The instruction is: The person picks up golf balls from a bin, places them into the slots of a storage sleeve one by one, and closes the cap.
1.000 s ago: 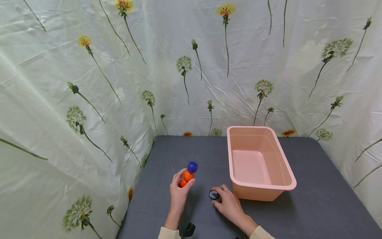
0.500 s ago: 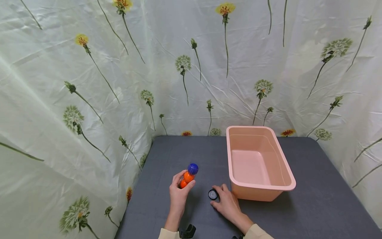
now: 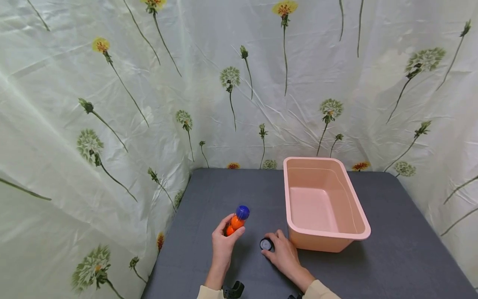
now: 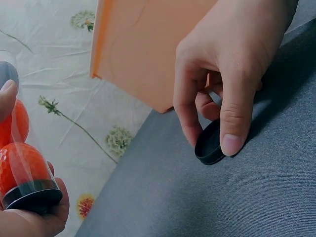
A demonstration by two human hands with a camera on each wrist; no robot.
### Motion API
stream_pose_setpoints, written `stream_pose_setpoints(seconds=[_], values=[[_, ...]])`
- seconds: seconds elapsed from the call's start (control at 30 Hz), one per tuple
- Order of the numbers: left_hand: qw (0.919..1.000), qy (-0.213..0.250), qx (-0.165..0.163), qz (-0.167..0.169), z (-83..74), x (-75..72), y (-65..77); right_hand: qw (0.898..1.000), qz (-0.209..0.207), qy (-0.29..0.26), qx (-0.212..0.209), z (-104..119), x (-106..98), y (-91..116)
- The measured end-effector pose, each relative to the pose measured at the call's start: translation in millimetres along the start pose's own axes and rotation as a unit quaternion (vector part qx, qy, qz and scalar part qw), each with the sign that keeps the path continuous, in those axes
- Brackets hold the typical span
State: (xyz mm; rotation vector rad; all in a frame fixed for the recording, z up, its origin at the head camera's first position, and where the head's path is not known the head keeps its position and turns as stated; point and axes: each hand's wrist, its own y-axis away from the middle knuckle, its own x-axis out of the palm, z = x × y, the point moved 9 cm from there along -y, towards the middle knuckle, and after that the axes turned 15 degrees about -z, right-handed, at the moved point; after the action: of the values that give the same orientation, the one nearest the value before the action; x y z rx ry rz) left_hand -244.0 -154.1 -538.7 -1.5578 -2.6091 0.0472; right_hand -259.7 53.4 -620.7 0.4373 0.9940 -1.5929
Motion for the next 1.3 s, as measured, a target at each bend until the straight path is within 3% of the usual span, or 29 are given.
stream_pose_setpoints(seconds=[0.17, 0.4, 0.9, 1.3], values=[[1.0, -0.008, -0.004, 0.004, 6.6, -0.8, -0.4, 1.0, 0.008, -0.005, 0.014, 0, 1, 2], [0.9999, -0.012, -0.011, 0.002, 35.7, -3.3, -10.6, 0.999, 0.005, -0.025, 0.037, 3, -4, 2], [0.9992, -0.01, -0.038, 0.001, 44.0, -6.0, -5.3, 0.995, -0.009, -0.097, 0.031, 34, -31, -5], [0.9993, -0.009, -0.001, 0.036, 35.3, -5.9, 0.5, 0.976, -0.083, -0.197, 0.029, 71, -79, -23]])
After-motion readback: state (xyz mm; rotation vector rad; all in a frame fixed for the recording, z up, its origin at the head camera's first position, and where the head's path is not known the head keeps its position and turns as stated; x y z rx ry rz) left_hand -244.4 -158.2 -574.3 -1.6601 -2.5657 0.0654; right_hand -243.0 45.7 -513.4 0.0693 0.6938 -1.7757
